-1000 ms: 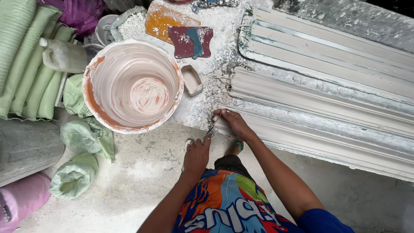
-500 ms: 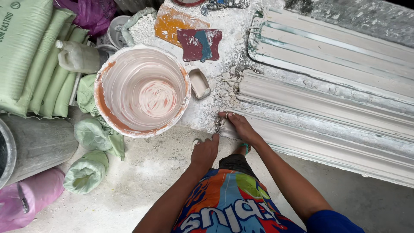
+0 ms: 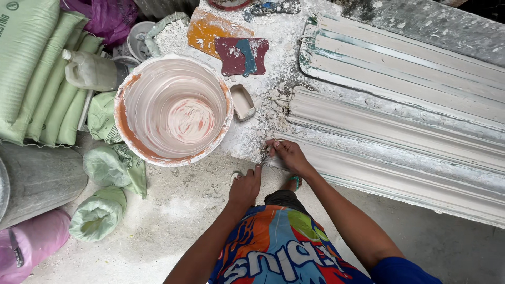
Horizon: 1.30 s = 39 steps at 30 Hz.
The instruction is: The person scrapes white residue from the grooves of stacked white molding pieces using a small metal scraper. They work along the length of each piece, removing the buildup and occasionally wiping the surface with their hand.
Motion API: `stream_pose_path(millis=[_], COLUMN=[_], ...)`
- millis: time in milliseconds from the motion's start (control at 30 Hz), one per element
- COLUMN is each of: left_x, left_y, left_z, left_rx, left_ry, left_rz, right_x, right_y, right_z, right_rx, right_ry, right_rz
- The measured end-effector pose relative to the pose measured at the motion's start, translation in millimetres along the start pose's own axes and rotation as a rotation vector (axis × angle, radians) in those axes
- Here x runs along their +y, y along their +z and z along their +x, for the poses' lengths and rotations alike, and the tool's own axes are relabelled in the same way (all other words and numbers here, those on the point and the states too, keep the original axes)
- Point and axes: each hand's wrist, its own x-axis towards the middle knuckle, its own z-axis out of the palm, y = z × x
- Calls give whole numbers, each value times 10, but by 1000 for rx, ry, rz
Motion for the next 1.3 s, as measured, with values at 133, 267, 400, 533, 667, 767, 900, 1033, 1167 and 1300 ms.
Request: stream_pose_path(millis=[133, 267, 400, 533, 667, 767, 900, 1033, 1167, 1300], left_x=[-37, -45, 17, 56, 21, 17, 197, 400, 338, 178], left_y=[88, 206, 159, -41, -74, -80, -374, -293, -371, -198], left_z=[-77, -50, 26, 104, 167, 233, 169, 156, 194, 197], left_rx=[8, 34, 79, 88, -48, -117, -183, -78, -82, -102], left_ry=[14, 8, -7, -9, -15, -37, -93, -152, -142, -86], left_rz=[-52, -41, -2, 1, -58, -105, -105, 129, 135, 147], right_x=[272, 556, 634, 235, 24, 208, 373, 468, 440, 320], right_y=[-28, -31, 6, 99, 130, -26, -311, -436, -388, -342], right_z=[50, 76, 54, -74, -240, -209, -150, -58, 4, -37], right_rx=[-11, 36, 102, 240, 447, 540, 456, 335, 336, 318], right_ry=[-41, -101, -114, -61, -14, -104, -371, -517, -614, -619], right_rz=[18, 112, 141, 13, -230, -480, -809, -964, -1066, -1088])
